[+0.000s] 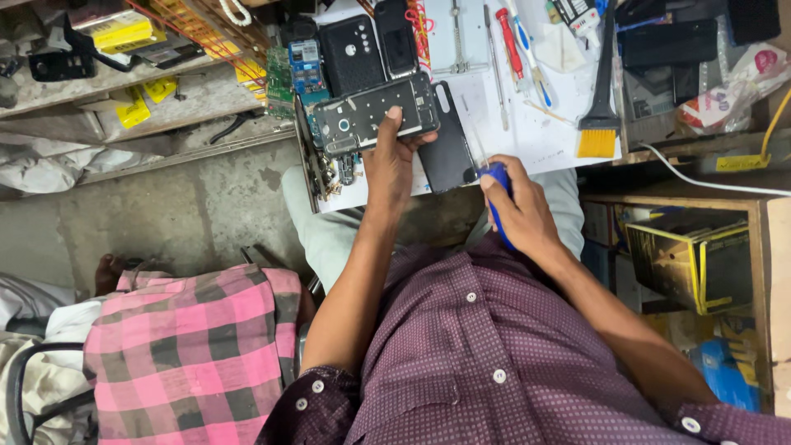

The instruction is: The person sits at a cluttered repair bench and uses a blue-handled screwdriver to unscrew the back panel of a smartphone, working around the frame while holding the phone steady. They reposition the phone repeatedly to reach different screws, then set the phone down and reach for another tool on the bench.

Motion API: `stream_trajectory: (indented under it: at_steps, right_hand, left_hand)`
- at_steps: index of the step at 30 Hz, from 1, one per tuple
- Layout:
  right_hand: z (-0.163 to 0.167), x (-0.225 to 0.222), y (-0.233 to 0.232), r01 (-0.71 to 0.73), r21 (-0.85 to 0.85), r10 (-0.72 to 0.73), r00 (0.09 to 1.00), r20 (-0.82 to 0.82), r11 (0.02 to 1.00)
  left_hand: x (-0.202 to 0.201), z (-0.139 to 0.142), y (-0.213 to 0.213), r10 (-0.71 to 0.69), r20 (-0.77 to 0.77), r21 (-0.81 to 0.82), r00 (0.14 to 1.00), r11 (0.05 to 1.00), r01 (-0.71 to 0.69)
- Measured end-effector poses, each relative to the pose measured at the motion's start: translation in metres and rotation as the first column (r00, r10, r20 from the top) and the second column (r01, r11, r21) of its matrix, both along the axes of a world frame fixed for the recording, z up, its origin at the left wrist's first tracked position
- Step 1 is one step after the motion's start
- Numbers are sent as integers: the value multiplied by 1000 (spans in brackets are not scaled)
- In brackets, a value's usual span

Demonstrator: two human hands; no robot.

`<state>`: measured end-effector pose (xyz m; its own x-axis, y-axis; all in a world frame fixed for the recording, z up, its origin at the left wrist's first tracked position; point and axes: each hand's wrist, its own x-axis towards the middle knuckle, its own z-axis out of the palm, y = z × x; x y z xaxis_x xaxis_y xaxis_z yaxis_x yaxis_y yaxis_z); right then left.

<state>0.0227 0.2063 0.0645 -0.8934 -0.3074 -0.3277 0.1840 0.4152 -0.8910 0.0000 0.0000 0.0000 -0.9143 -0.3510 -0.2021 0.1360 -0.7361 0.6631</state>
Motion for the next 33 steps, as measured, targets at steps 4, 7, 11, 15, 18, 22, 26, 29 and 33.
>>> stream_trajectory:
  at_steps: [4, 7, 11, 15, 18, 22, 26, 29, 33]
  right_hand:
    - [5, 2, 4, -94, 13, 94, 995, -19, 995]
    - [6, -5, -2, -107, 46, 107, 994, 1, 993]
    - [8, -14, -7, -125, 81, 127, 992, -12, 989]
    - [7, -17, -10, -100, 44, 99, 995, 20, 994]
    - [8, -22, -9, -4, -9, 5, 999, 51, 1000]
    - [12, -29, -1, 2, -64, -1, 1000, 10, 998]
    - [12, -21, -6, -53, -35, 54, 998, 35, 998]
    - [11, -21, -11, -51, 3, 51, 997, 55, 999]
    - [11, -22, -9, -40, -9, 41, 998, 49, 999]
  left_hand:
    - [-5, 2, 6, 13, 10, 0, 1000, 1000, -13]
    - [-12, 5, 8, -3, -6, -16, 1000, 1000, 3]
    - [-16, 6, 5, -32, -11, -45, 999, 998, 32]
    - [-21, 6, 7, -34, -8, -31, 999, 999, 34]
    - [-22, 7, 6, -37, -28, -17, 999, 999, 36]
    - [-23, 6, 3, -27, -35, 5, 999, 1000, 27]
    - [-21, 4, 5, -45, -39, -5, 998, 999, 45]
    - [-20, 4, 5, -41, -26, -16, 999, 999, 40]
    - [-20, 4, 6, -47, -21, -16, 999, 999, 47]
